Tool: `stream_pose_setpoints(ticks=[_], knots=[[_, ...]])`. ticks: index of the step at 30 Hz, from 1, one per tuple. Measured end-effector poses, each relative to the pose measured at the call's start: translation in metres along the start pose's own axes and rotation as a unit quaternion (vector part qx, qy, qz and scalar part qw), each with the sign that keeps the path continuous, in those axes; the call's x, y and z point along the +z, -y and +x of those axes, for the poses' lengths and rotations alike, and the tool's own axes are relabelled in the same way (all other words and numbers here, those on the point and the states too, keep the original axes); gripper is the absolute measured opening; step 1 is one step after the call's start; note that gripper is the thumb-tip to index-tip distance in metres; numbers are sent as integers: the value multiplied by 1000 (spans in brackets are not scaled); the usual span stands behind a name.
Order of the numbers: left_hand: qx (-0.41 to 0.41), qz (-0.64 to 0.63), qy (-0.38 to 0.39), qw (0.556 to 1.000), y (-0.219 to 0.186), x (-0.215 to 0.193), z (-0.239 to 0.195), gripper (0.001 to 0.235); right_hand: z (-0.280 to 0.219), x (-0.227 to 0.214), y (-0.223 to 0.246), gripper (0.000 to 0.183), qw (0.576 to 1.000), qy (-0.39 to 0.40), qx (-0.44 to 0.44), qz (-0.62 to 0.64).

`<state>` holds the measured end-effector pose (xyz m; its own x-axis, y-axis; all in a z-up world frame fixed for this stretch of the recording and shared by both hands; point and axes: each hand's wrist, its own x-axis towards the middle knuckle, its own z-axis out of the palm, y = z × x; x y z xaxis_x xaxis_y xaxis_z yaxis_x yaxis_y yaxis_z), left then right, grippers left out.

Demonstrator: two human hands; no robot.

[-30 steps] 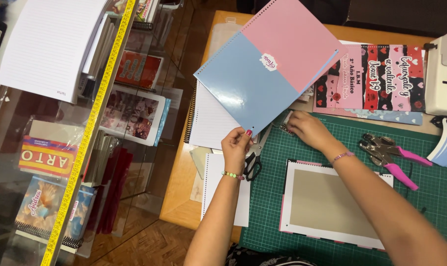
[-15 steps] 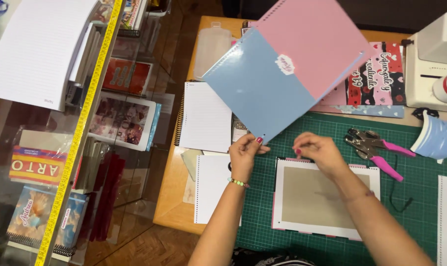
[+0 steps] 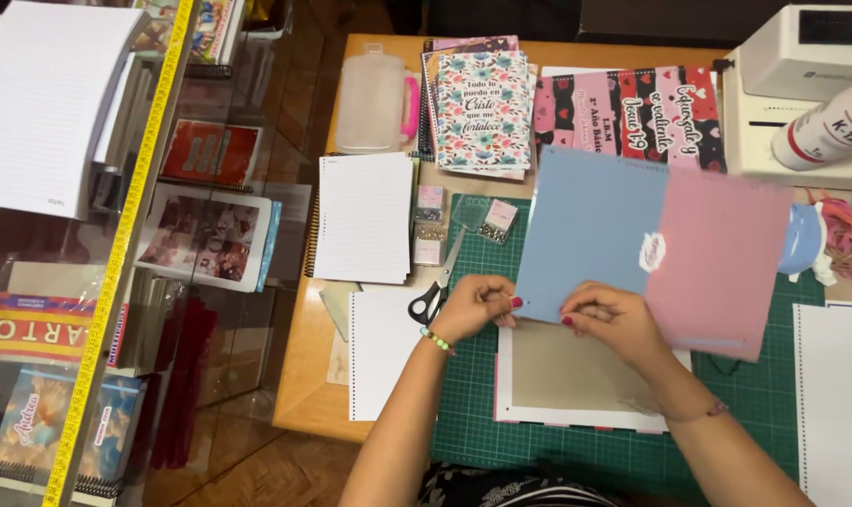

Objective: The person assembles a notebook by placing a two-toned cover over a stack of white paper. They use a hole punch to create holes along the edge of the cover and paper, then insert a blue elastic band through the holes to secure the pages together.

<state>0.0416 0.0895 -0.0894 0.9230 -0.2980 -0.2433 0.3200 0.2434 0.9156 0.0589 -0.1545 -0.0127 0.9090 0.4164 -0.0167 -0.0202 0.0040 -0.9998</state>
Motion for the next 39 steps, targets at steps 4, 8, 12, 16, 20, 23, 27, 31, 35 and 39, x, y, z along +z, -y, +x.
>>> stream_pose_setpoints(ticks=[4,8,12,16,20,23,27,31,35,39], knots=[[-28,48,30,998,-1,2,6,17,2,-8,-46,11,1000,-19,16,19],[-54,74,54,994,21,-7,14,13,-1,-8,-81,13,998,-34,37,25],[-89,110,68,988,36,-12,15,11,-4,-6,-112,16,996,-31,68,45],[-122,131,68,982,44,-14,13,9,-8,-6,-133,18,993,-26,94,60],[-143,183,50,971,39,-13,11,9,-6,-3,-138,16,993,0,114,43],[-146,232,34,961,39,-9,10,9,-7,1,-131,22,990,8,132,54],[-144,423,-3,895,7,9,-1,17,-7,-2,-135,21,989,31,135,52],[-148,448,-11,881,4,16,-2,17,3,7,-88,14,995,37,55,-73],[-158,455,-2,876,7,17,-1,16,8,13,-72,12,972,55,-62,-218],[-156,450,-1,880,-3,22,-5,17,14,14,-67,10,968,72,-74,-229]])
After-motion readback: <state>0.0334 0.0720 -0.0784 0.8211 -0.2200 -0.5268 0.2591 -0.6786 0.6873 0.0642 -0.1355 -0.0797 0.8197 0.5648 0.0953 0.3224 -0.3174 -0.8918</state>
